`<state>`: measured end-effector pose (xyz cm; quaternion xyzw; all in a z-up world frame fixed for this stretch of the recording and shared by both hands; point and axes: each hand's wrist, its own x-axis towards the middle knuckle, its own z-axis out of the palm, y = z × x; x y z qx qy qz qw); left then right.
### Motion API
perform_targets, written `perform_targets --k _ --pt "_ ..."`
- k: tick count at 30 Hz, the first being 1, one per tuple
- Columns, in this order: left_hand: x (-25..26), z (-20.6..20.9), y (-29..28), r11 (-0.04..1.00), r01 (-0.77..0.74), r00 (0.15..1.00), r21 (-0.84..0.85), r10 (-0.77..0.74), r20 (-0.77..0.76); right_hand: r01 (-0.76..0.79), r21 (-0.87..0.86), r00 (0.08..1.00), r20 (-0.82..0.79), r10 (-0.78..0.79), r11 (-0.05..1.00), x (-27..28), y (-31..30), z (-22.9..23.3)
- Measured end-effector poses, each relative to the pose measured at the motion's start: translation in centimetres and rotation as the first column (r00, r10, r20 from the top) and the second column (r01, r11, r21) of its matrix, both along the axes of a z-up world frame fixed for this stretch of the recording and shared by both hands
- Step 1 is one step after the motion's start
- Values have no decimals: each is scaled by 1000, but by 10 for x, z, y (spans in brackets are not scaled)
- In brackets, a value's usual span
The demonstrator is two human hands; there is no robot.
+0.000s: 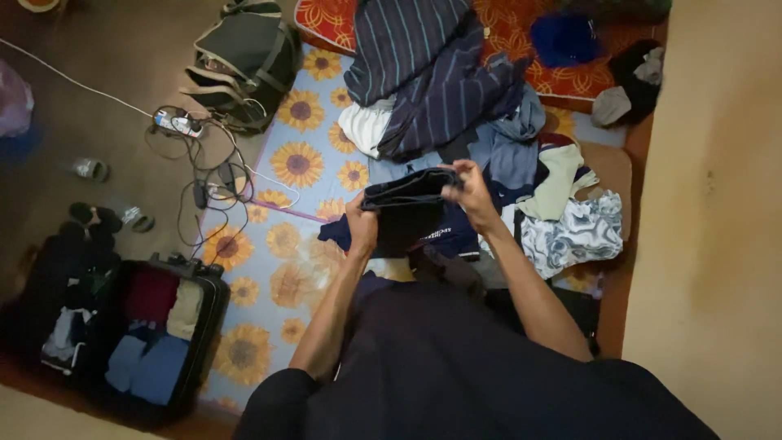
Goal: Folding various items of clothing and placing them into an open suitcase.
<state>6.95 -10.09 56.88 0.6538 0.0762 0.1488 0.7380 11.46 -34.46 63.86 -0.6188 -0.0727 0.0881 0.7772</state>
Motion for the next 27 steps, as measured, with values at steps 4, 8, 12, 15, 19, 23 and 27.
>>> perform_targets --k 4,8,12,15,19,23,27 --pt "4 -14 10 990 6 994 -138 -20 -104 -175 -181 977 93 193 968 10 -8 -53" --pt "6 11 27 990 106 992 -98 -111 -52 -171 -397 972 81 220 902 18 -17 -70" --pt "13 14 58 981 193 979 -10 -194 -67 -175 -172 982 38 184 969 8 0 9" --pt "12 52 53 970 192 978 -151 -201 -49 -227 -119 974 -48 223 966 6 -3 16" --pt "17 4 55 957 143 989 -251 -151 -11 -305 -330 952 -97 289 893 10 -19 -47" --pt "19 23 52 965 136 989 -223 -144 -21 -190 -285 981 -105 166 940 2 -9 -28" --pt "17 84 50 881 -78 984 467 -8 180 -160 -255 982 -139 127 954 -7 -8 -16"
